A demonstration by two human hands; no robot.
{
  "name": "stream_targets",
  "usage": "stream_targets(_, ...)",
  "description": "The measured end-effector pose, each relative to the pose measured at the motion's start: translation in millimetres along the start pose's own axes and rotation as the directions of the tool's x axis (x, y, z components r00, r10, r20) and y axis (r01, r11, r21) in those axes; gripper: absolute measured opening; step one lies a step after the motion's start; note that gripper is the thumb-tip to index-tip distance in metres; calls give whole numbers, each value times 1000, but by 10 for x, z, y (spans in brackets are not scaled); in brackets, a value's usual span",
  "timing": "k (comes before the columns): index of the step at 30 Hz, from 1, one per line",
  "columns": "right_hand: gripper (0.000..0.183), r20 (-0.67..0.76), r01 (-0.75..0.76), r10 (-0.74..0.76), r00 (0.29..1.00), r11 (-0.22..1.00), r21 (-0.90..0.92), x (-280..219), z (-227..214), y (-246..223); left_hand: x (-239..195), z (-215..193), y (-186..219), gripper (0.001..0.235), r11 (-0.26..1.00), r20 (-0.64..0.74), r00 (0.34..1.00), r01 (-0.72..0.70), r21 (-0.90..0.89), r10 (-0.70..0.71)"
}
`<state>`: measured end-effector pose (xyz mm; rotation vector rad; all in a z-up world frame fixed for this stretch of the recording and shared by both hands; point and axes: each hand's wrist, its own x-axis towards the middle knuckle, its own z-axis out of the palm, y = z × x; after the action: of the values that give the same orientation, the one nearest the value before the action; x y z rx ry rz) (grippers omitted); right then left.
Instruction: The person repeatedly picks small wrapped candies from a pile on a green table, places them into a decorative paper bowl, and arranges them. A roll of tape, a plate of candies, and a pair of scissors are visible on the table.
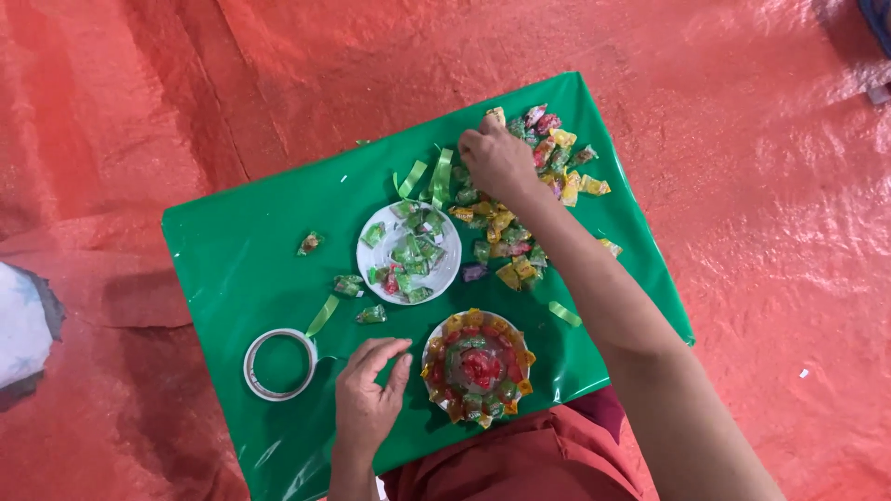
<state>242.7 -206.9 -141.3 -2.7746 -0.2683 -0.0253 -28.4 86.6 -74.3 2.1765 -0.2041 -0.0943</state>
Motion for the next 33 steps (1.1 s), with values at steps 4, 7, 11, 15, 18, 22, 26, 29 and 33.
stream_targets(4,20,79,-30,-28,996,762,647,-463,-708,-235,81,-49,114,22,997,-16,999,-51,-50,50)
stream_targets(7,32,124,-30,-90,988,678,734,-978,-1268,-605,272,-81,325,22,987,-45,994,-106,-119,101)
stream_targets(11,20,155,-30,-231,961,470,882,-1574,-1260,-707,522,64,668,27,931,-117,973,-226,-286,201)
stream_targets(15,11,22,82,-204,979,487,870,-1944,-1220,-886,633,241,867,26,899,-101,972,-237,-367,215)
stream_targets(18,17,-129,198,-164,978,530,825,-2087,-1277,-854,595,332,867,10,865,-42,990,-139,-482,135)
stream_targets(22,32,-235,274,-142,962,558,783,-2344,-1112,-845,526,326,879,11,665,50,998,66,-744,-43)
stream_targets(26,21,-281,286,-98,955,563,775,-2450,-940,-869,450,485,871,14,622,79,996,79,-779,-28)
stream_targets(29,24,-300,285,-72,951,580,763,-2467,-904,-873,410,577,809,16,544,106,994,111,-831,-40)
stream_targets(33,23,-369,354,-98,924,583,731,-2512,-806,-854,432,586,792,16,565,137,991,121,-816,-15)
